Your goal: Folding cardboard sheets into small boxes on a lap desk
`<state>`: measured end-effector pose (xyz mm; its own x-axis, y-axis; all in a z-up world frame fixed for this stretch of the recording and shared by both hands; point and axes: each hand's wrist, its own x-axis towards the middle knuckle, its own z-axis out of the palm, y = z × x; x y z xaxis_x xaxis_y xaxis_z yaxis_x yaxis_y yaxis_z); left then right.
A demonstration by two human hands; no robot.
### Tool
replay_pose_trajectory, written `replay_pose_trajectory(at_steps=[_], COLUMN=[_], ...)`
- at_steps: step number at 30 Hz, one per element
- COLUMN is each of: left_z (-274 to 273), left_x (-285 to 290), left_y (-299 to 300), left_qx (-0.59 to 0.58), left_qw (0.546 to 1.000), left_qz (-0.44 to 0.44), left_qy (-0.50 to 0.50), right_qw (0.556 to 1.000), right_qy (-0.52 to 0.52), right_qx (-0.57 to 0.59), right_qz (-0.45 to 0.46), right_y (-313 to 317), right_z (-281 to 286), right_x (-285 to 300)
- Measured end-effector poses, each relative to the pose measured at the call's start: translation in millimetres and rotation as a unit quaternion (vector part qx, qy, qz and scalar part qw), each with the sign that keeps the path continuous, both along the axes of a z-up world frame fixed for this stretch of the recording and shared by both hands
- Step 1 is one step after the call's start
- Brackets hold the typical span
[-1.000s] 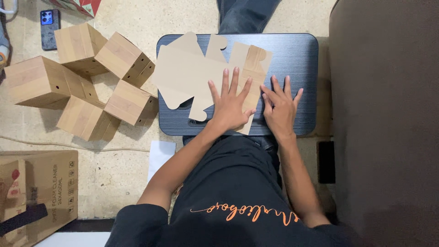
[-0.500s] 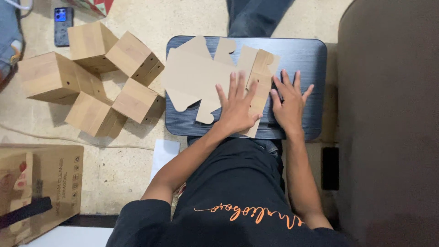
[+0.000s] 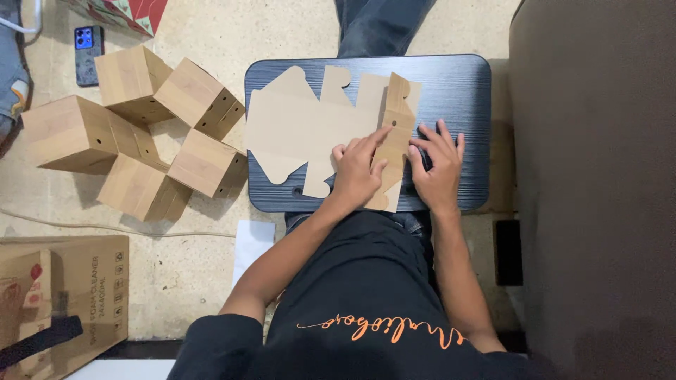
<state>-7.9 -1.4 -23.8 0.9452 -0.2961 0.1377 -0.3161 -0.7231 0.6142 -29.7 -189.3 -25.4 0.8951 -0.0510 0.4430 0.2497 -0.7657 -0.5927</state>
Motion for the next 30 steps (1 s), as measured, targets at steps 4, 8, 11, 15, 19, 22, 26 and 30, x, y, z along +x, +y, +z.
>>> replay_pose_trajectory(at_steps=[4, 8, 11, 15, 19, 22, 26, 30], left_z=[31, 41, 74, 66, 74, 61, 59, 63], left_x=[10, 25, 29, 41, 42, 41, 15, -36], left_y=[12, 19, 21, 28, 30, 33, 34, 31], left_qx=[-0.252, -0.320, -0.266, -0.164, -0.111, -0.081, -0.195, -0.333], left_qw=[0.965, 0.941, 0.950, 0.970, 0.970, 0.973, 0.944, 0.939], left_qz=[-0.021, -0.100, -0.166, -0.159, -0.195, -0.175, -0.037, -0.067], left_qy=[0.066, 0.038, 0.001, -0.082, -0.095, -0.128, -0.265, -0.060], right_qw=[0.997, 0.977, 0.933, 0.912, 0.921, 0.913, 0.879, 0.790], right_qy=[-0.026, 0.064, 0.061, 0.086, 0.116, 0.128, 0.123, 0.100], right_qx=[0.076, 0.197, 0.332, 0.367, 0.342, 0.374, 0.456, 0.605], right_qz=[0.002, 0.044, 0.123, 0.160, 0.145, 0.103, 0.055, 0.007], right_y=[-10, -3, 23, 41, 48, 53, 49, 63], right_z=[-7, -17, -33, -1, 11, -5, -22, -26], right_x=[1, -3, -3, -11, -8, -6, 1, 7])
